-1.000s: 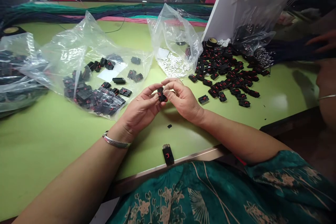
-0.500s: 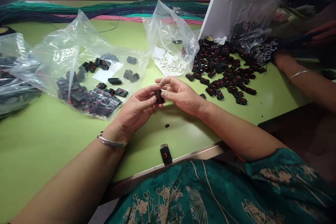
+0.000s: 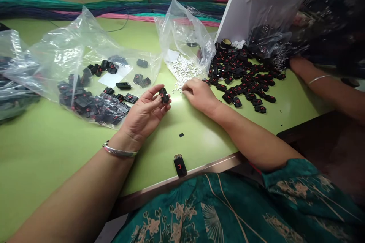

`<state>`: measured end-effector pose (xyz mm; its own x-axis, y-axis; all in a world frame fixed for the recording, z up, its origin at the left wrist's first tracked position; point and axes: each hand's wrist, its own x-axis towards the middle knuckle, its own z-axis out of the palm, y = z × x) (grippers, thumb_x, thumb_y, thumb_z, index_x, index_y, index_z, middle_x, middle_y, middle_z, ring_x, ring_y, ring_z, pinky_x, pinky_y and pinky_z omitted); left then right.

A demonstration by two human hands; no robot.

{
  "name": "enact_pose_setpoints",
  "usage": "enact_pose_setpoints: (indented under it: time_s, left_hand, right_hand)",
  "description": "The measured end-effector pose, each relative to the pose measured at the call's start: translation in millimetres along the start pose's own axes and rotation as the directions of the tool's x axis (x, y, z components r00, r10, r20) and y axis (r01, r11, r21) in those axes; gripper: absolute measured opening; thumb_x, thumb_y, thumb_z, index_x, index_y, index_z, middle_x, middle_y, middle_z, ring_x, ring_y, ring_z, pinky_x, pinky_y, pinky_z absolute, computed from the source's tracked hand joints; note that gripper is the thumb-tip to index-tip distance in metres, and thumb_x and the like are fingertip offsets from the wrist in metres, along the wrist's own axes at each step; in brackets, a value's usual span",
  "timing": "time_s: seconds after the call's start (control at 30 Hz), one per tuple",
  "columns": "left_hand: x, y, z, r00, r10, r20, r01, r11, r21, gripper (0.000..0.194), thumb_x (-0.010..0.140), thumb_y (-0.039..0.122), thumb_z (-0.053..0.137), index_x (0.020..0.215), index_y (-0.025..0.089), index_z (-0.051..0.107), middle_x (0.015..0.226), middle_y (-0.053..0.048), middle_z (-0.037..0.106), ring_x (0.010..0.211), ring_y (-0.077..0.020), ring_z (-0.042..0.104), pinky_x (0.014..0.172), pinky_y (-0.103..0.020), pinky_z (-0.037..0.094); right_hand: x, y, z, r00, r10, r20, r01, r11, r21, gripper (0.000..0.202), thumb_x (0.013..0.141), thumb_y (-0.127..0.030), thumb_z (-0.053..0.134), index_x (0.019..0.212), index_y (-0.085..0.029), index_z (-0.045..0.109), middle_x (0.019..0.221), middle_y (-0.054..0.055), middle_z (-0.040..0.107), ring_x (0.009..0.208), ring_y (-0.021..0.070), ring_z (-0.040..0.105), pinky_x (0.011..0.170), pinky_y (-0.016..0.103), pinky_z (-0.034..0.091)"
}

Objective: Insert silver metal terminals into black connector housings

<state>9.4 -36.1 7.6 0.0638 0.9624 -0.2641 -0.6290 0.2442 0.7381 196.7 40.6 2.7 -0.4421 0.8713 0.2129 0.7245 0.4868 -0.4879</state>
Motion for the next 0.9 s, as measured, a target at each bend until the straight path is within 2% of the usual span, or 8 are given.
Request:
enact_pose_setpoints:
  time_s: [0.17,0.3,0.37,0.43,0.53,0.6,0.73,0.9]
  left_hand:
    - [-0.7,0.8,0.4,0.999,-0.030,0.039,0.031,0.999,-0.027,0.033,0.074,0.006,0.071,0.103,0.021,0.069,0.082,-0.001,0.069,0.076,-0.0114,0.067,0.066,-0.020,0.054]
    - [-1.7,2.4,0.4,0.998,-0.067,0.021,0.067,0.998,-0.014,0.032,0.073,0.008,0.073,0.103,0.018,0.070,0.080,-0.002,0.070,0.076,-0.0104,0.067,0.066,-0.017,0.054]
    - [-2.1,2.1,0.0,0.998,-0.058,0.030,0.058,0.998,0.006,0.033,0.071,0.009,0.076,0.103,0.018,0.070,0.081,-0.002,0.070,0.076,-0.0092,0.067,0.067,-0.015,0.053]
    - [-1.9,0.8,-1.0,0.997,-0.049,0.056,0.048,0.998,0.034,0.038,0.069,0.011,0.080,0.105,0.019,0.070,0.083,-0.002,0.071,0.077,-0.0085,0.067,0.067,-0.014,0.053]
    - [-0.5,-2.7,-2.7,0.995,-0.026,0.092,0.019,0.997,0.080,0.043,0.068,0.013,0.082,0.109,0.018,0.070,0.090,-0.004,0.073,0.081,-0.0095,0.067,0.070,-0.015,0.052]
    - [0.6,-5.4,-3.2,0.995,0.007,0.103,-0.017,0.995,0.095,0.045,0.068,0.013,0.083,0.111,0.018,0.069,0.091,-0.005,0.073,0.084,-0.0106,0.067,0.072,-0.017,0.052]
    - [1.6,-9.5,-2.4,0.993,0.057,0.099,-0.065,0.995,0.076,0.042,0.066,0.012,0.084,0.104,0.019,0.069,0.086,-0.002,0.073,0.080,-0.0108,0.068,0.074,-0.020,0.052]
    - [1.1,-11.1,-1.7,0.991,0.068,0.116,-0.080,0.992,0.096,0.039,0.065,0.014,0.085,0.100,0.018,0.070,0.089,-0.003,0.074,0.082,-0.0119,0.067,0.078,-0.022,0.051]
  right_hand:
    - [1.7,-15.6,3.8,0.995,0.024,0.096,0.005,0.955,-0.297,0.024,0.095,-0.018,0.043,0.099,-0.014,0.067,0.106,0.013,0.063,0.096,0.0228,0.058,0.079,0.032,0.042]
    - [3.5,-19.5,5.3,0.991,0.034,0.133,0.022,0.919,-0.394,0.026,0.096,-0.016,0.039,0.105,-0.013,0.064,0.109,0.015,0.061,0.095,0.0244,0.057,0.075,0.033,0.041]
    - [3.0,-18.6,5.3,0.993,0.019,0.119,0.025,0.935,-0.354,0.025,0.096,-0.017,0.039,0.105,-0.013,0.062,0.109,0.015,0.060,0.094,0.0244,0.056,0.075,0.033,0.041]
    - [0.9,-17.4,3.6,0.997,-0.026,0.075,0.043,0.972,-0.231,0.022,0.096,-0.018,0.038,0.102,-0.014,0.060,0.107,0.014,0.059,0.094,0.0234,0.055,0.078,0.033,0.042]
    - [-5.7,-19.4,-1.9,0.990,-0.142,-0.020,0.142,0.990,0.005,0.018,0.095,-0.018,0.038,0.094,-0.017,0.056,0.099,0.010,0.057,0.094,0.0214,0.053,0.084,0.034,0.042]
    - [-11.6,-24.6,-5.7,0.978,-0.200,-0.051,0.204,0.974,0.093,0.016,0.094,-0.018,0.038,0.091,-0.019,0.054,0.096,0.009,0.055,0.092,0.0206,0.052,0.085,0.034,0.043]
    - [-20.9,-38.2,-8.2,0.974,-0.227,0.002,0.226,0.969,0.102,0.014,0.094,-0.019,0.038,0.092,-0.019,0.052,0.097,0.009,0.054,0.090,0.0209,0.051,0.083,0.034,0.043]
    - [-23.9,-44.7,-6.0,0.980,-0.194,0.047,0.192,0.981,0.043,0.014,0.095,-0.018,0.038,0.094,-0.018,0.053,0.099,0.010,0.055,0.090,0.0214,0.051,0.082,0.033,0.043]
